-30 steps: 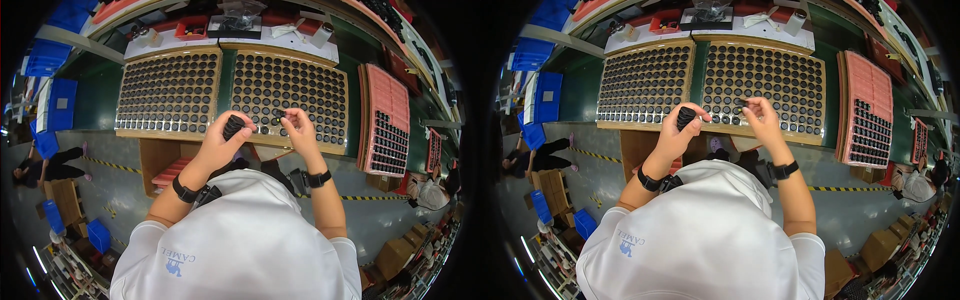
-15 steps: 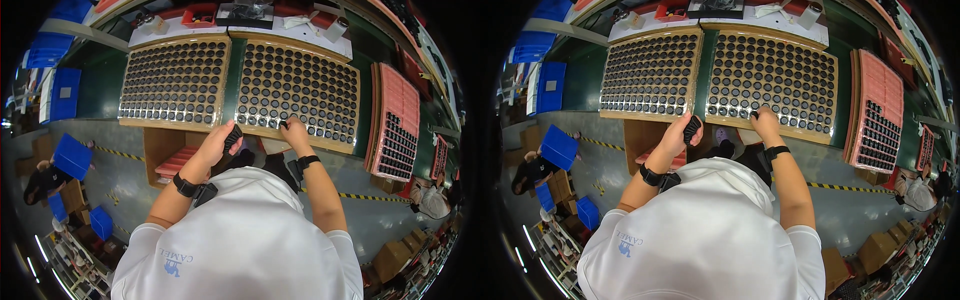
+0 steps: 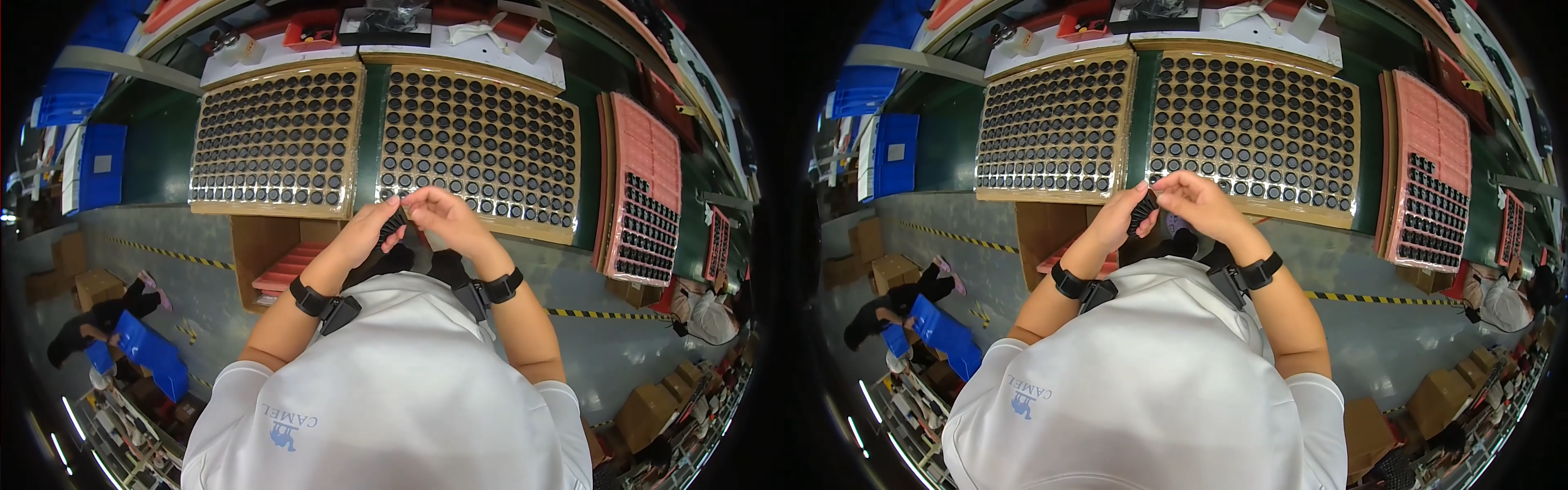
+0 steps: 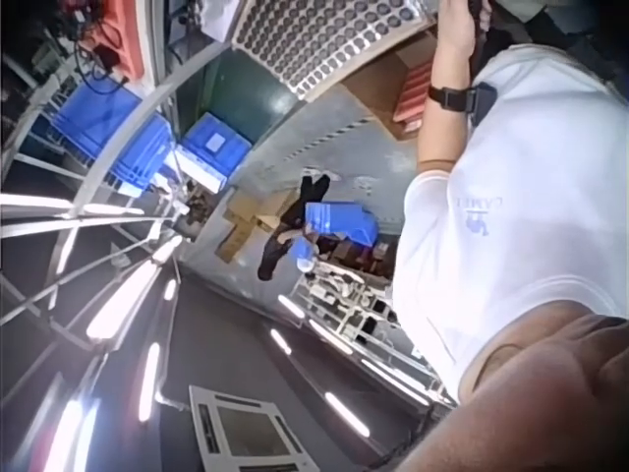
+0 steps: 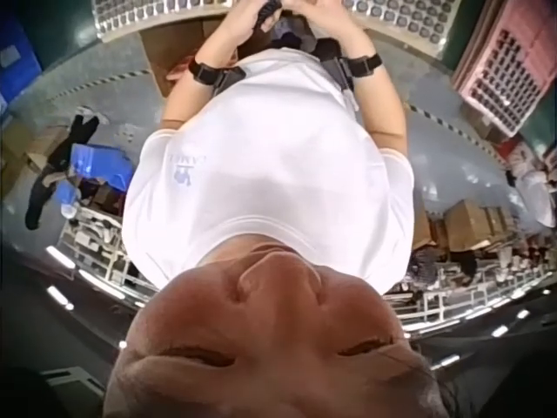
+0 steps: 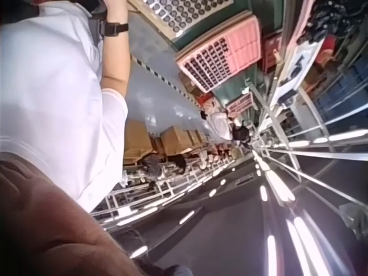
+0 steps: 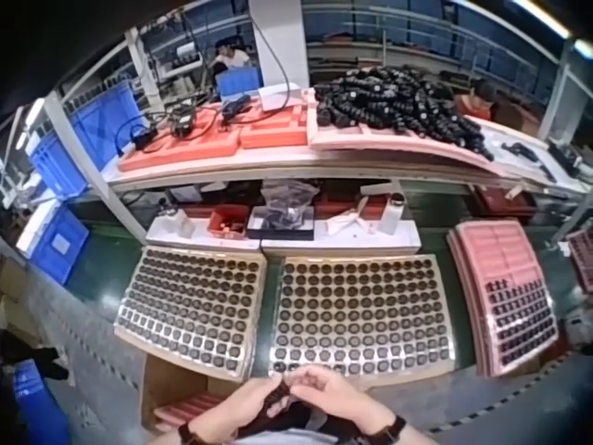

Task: The person picks up a black component from a tray, joins it with a flexible arm, and presses them together by hand before placing the assembly back into the tray.

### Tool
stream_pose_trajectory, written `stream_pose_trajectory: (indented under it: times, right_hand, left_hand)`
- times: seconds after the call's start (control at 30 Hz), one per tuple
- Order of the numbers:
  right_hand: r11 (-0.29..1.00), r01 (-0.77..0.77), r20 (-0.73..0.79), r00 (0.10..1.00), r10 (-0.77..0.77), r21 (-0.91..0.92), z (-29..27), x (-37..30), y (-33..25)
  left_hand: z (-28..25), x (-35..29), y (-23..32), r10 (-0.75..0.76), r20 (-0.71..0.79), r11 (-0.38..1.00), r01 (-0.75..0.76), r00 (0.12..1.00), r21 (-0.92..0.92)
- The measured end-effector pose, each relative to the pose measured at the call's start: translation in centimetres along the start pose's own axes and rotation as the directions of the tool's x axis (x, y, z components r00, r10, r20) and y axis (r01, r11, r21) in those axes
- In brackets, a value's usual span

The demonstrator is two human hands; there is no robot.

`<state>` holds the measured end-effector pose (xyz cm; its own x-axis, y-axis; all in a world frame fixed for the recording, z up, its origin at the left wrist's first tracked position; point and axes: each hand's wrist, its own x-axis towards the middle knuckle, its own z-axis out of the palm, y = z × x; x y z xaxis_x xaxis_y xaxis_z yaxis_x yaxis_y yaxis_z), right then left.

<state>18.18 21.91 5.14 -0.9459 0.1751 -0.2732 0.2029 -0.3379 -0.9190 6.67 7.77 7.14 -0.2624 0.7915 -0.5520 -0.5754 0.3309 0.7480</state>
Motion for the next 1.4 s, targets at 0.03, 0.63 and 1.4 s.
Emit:
stream_pose_trajectory:
  times: [0.03, 0.63, 1.4]
  right_hand:
    - [0.99, 0.018, 0.061, 0.998, -0.027, 0.14, 0.1, -0.3, -0.4]
    - [0.483, -0.202, -0.381, 0.871, -0.309, -0.852, -10.9, -2.7, 10.3]
    - [0.97, 0.145, -0.18, 0.978, -0.11, 0.197, -1.3, -4.9, -7.3]
  left_hand:
    - [0.4, 0.2, 0.0, -0.001, 0.004, 1.0, 0.001, 1.0, 0.032]
    - [-0.6, 1.3, -1.1, -0.021, -0.05, 0.997, 0.025, 0.999, 0.071]
    - [5.4, -0.6, 5.7, 0.694, 0.272, 0.436, -0.689, 0.667, 0.579]
